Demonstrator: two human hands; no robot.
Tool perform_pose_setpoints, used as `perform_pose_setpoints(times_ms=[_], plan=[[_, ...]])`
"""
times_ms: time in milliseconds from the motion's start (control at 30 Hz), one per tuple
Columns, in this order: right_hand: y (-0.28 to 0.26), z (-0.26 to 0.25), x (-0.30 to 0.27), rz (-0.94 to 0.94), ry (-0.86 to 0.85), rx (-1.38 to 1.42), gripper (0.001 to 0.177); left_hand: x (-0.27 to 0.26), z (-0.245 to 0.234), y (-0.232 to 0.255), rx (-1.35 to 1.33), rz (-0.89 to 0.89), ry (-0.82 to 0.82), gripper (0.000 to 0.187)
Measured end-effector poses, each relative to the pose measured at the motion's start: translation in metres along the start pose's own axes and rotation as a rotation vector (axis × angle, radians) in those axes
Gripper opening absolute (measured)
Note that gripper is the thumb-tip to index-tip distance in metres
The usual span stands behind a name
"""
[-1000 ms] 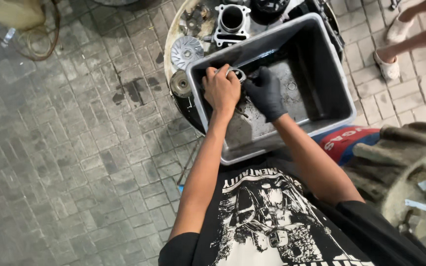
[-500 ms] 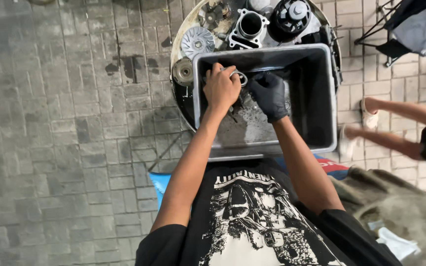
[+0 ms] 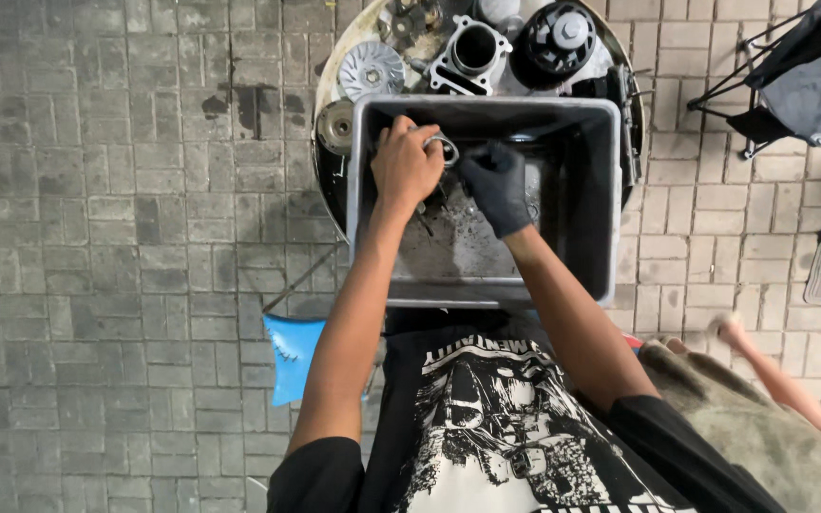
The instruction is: The person scrubs a metallic engine component with a brush inside a rectangular metal tray filled with liquid. They rotate the part to clean different sides and crevices, then rinse it in the tray. Other engine parts are visible on a nearby surface.
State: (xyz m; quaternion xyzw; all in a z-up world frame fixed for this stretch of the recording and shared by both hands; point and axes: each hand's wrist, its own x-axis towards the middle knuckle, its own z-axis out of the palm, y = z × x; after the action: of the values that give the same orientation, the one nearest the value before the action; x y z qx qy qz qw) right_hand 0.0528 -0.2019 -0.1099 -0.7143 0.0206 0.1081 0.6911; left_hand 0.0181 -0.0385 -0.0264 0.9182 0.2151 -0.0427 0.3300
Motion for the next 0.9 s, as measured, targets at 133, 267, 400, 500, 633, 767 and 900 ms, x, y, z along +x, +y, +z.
perform_pose_setpoints(times_ms=[133, 267, 400, 500, 633, 767, 900], plan=[[-0.034, 0.006, -0.010, 0.034, 0.000, 0.021, 0.003, -0.003, 0.001, -0.001, -0.018, -0.029, 0.011, 0.039], [-0.026, -0.003, -0.013, 0.045, -0.003, 0.044, 0.003, -0.005, -0.006, 0.005, -0.023, -0.028, -0.004, 0.040], [0.005, -0.006, 0.017, 0.012, -0.012, -0.016, 0.005, -0.002, -0.001, 0.004, -0.020, -0.049, -0.014, 0.040], [0.011, -0.009, 0.000, 0.066, -0.014, -0.005, 0.004, -0.004, -0.002, 0.003, -0.046, -0.048, 0.005, 0.039], [-0.030, -0.005, -0.019, 0.042, 0.040, 0.001, 0.006, -0.007, -0.005, 0.009, -0.036, -0.051, 0.007, 0.039], [-0.032, 0.008, -0.021, -0.019, 0.070, 0.039, 0.008, -0.006, -0.003, 0.007, -0.044, -0.044, 0.023, 0.038], [-0.031, 0.014, -0.021, -0.113, 0.128, 0.000, 0.010, -0.008, 0.007, 0.001, -0.045, -0.090, 0.061, 0.040]])
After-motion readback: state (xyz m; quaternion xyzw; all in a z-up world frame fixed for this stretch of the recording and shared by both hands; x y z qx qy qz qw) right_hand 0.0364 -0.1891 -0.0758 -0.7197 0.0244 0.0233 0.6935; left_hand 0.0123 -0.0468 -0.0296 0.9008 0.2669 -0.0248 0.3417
